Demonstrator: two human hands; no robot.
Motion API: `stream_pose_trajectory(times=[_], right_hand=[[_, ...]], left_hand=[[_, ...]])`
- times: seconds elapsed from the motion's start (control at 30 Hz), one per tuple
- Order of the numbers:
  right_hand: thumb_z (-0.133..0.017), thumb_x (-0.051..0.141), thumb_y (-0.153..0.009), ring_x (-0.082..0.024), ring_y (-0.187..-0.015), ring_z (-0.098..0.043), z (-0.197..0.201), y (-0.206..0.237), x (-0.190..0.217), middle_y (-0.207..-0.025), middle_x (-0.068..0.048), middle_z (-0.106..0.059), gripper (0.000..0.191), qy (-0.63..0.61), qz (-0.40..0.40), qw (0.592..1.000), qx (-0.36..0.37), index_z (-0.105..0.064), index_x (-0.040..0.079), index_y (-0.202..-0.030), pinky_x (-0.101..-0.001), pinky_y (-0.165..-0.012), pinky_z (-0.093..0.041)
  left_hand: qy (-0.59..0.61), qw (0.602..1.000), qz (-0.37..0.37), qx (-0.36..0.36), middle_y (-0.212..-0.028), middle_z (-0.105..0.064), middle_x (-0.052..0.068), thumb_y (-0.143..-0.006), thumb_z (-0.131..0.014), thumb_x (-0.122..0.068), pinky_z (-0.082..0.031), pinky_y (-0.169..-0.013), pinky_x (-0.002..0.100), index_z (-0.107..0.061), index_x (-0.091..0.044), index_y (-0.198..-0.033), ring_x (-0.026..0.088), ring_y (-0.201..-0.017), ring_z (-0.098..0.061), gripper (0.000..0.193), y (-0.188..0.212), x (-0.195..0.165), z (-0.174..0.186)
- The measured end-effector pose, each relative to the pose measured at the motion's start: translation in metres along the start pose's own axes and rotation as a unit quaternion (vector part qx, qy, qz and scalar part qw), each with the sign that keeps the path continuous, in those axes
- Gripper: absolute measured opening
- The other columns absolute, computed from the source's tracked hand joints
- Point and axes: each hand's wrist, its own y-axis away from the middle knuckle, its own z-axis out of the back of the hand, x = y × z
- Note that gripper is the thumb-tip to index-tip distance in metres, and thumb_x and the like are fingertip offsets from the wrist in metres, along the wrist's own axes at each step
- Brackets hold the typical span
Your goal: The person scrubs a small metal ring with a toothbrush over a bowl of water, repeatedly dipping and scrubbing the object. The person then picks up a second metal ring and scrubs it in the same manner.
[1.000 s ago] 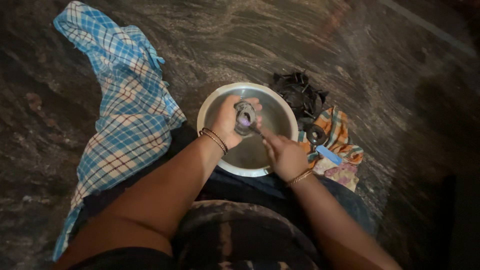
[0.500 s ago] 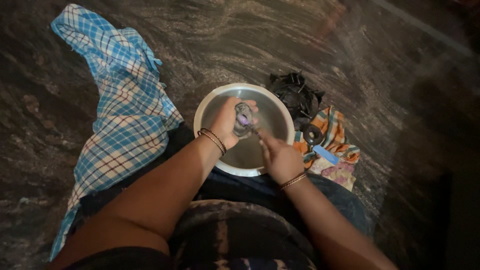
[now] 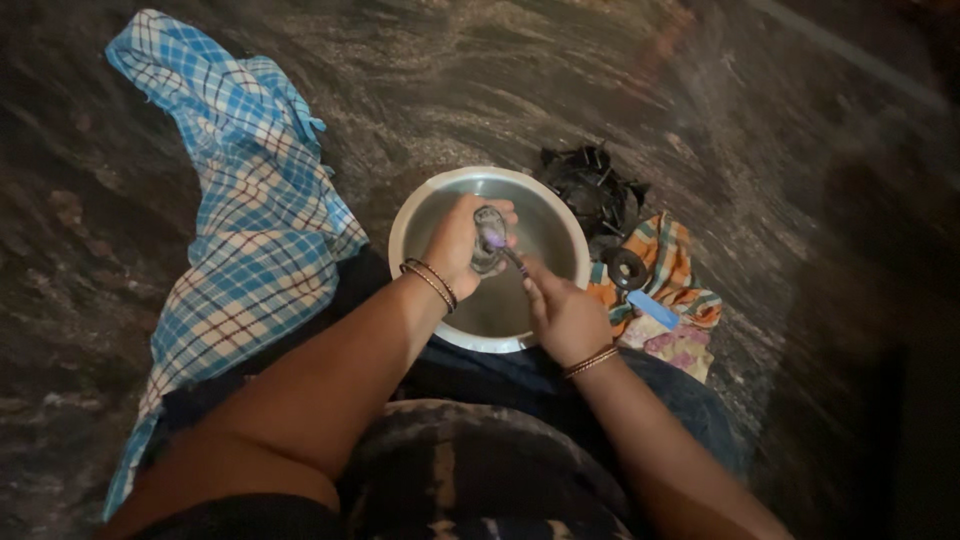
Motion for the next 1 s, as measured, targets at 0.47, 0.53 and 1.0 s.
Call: stream_pose_trajectory(times=[0.47,0.53,1.0], right_hand=[[-0.057,0.032,-0.1,-0.037,-0.078,-0.073,0.011,0.002,0.01,-0.09,-0.017,-0.074,0.039,0.006,0.012,1.0,-0.009,-0.062,0.029,-0.138,-0.047,-0.069,-0.058],[-0.056,0.033,-0.101,-0.037,-0.078,-0.073,0.011,0.003,0.009,-0.091,-0.017,-0.074,0.037,-0.001,0.022,1.0,-0.016,-0.062,0.028,-0.137,-0.0467,-0.069,-0.057],[-0.056,0.035,-0.1,-0.036,-0.078,-0.074,0.01,0.003,0.006,-0.092,-0.018,-0.075,0.04,0.075,0.015,0.996,0.035,-0.061,0.028,-0.139,-0.0472,-0.071,-0.058]], left_hand=[[-0.019,1.0,-0.003,-0.012,-0.104,-0.072,0.0,-0.096,-0.045,-0.038,-0.05,-0.068,0.038,-0.068,-0.012,-0.117,0.017,-0.084,-0.064,0.041,0.002,0.0,-0.003],[-0.012,1.0,-0.006,-0.002,-0.102,-0.071,0.001,-0.095,-0.045,-0.038,-0.05,-0.069,0.039,-0.067,-0.012,-0.118,0.017,-0.082,-0.063,0.041,0.003,0.0,-0.004],[0.012,1.0,-0.013,-0.008,-0.102,-0.071,0.004,-0.094,-0.049,-0.037,-0.055,-0.065,0.041,-0.069,-0.009,-0.112,0.019,-0.081,-0.066,0.04,-0.003,0.003,-0.002]])
